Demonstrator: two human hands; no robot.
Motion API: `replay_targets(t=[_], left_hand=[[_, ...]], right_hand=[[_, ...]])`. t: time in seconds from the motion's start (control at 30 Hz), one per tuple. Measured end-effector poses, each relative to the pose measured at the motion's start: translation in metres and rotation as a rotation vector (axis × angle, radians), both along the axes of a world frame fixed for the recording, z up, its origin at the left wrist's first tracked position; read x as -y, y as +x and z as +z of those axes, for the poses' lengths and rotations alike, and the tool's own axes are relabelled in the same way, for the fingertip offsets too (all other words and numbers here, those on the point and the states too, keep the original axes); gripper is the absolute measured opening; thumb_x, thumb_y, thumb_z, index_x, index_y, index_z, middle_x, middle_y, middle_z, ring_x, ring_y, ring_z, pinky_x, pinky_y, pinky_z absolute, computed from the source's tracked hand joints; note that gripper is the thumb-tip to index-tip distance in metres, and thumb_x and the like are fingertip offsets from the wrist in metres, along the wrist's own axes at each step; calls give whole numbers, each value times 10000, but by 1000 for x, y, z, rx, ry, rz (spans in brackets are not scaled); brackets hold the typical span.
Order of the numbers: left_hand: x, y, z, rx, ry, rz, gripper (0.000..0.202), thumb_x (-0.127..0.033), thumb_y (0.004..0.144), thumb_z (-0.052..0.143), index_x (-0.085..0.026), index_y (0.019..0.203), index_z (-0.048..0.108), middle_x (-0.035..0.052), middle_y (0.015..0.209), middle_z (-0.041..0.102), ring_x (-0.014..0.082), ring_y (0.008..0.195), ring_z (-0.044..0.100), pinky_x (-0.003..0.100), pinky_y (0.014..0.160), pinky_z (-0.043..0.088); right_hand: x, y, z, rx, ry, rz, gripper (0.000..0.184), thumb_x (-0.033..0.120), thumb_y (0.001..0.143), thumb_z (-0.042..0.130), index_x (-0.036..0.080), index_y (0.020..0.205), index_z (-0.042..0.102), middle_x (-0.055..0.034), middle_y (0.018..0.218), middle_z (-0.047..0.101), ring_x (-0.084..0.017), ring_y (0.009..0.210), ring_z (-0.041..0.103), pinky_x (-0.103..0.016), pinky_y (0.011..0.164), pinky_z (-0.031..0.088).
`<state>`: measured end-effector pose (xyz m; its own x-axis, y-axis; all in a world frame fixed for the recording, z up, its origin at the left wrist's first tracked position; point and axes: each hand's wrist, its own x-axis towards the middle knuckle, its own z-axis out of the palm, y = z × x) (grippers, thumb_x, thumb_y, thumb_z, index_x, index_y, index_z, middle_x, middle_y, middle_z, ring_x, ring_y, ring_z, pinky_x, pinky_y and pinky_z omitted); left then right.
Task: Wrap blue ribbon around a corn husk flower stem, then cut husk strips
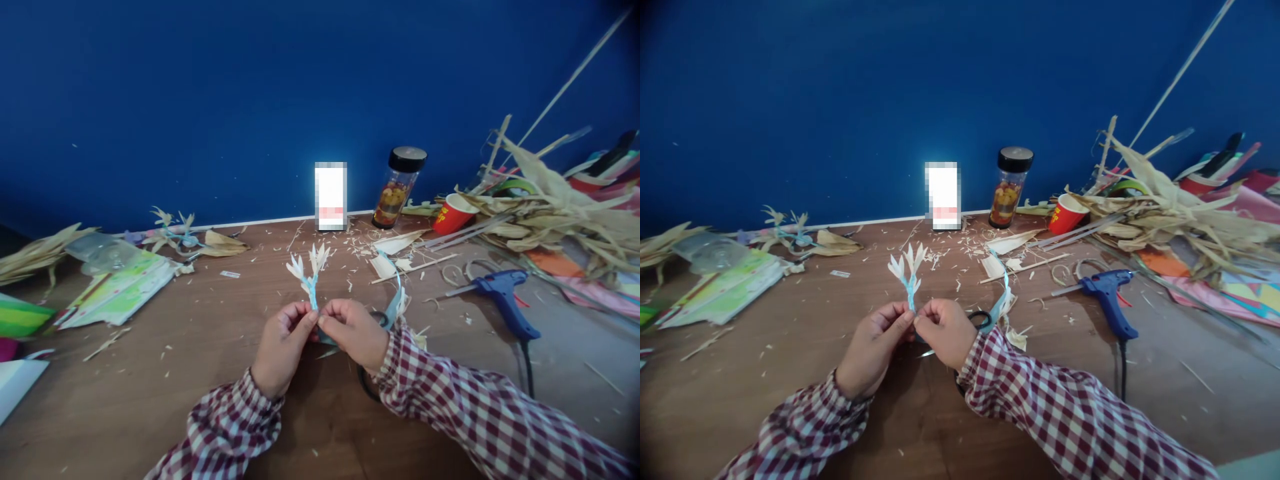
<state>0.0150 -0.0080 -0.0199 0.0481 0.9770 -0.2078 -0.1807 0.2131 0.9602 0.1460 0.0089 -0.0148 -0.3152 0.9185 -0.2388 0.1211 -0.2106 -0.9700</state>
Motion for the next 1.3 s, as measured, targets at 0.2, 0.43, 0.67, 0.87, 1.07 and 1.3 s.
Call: replay_targets(t=[0.2, 0.43, 0.67, 0.87, 1.07, 1.3], left_hand=[[0, 0, 3, -205, 63, 82, 160, -298, 713, 623, -156, 788, 626, 4, 649, 615, 135, 597, 536, 214, 555, 407], [-1, 0, -2, -356, 179, 146, 145, -293, 727, 606, -176, 799, 653, 22, 688, 648, 154, 630, 553, 221, 592, 413], [0, -1, 2, -175, 102, 159, 182, -305, 739, 596, -154, 836, 624, 7, 653, 629, 143, 607, 574, 236, 602, 453], [3, 3, 6, -188, 96, 98, 172, -300, 723, 615, -151, 800, 651, -3, 587, 617, 128, 552, 548, 211, 540, 425], [5, 4, -2, -124, 34, 62, 201, -313, 721, 624, -146, 825, 662, 2, 606, 626, 124, 565, 541, 216, 560, 425], [6, 6, 3, 55, -55, 77, 178, -277, 681, 672, -121, 763, 652, -4, 600, 613, 93, 540, 525, 190, 532, 433]], right_hand=[[5, -3, 0, -28, -4, -46, 120, 264, 756, 513, 160, 707, 545, 72, 457, 416, -50, 377, 323, -186, 371, 241], [2, -6, -2, -87, -101, -46, 144, 293, 763, 500, 166, 696, 509, 81, 446, 382, -49, 353, 286, -185, 340, 223], [-6, 8, 9, 246, 364, -43, 185, 318, 774, 547, 198, 902, 603, -20, 806, 624, -100, 558, 514, -239, 555, 407], [-15, 12, 8, 186, 324, -13, 292, 406, 758, 564, 148, 864, 649, -51, 810, 629, -139, 658, 543, -250, 602, 431], [-13, 8, 3, 95, 305, 18, 280, 406, 743, 589, 137, 755, 666, -33, 711, 619, -152, 675, 552, -257, 631, 433], [-9, 5, 7, 48, 368, -90, 184, 344, 688, 663, 161, 707, 673, -31, 788, 578, -142, 719, 544, -254, 647, 434]])
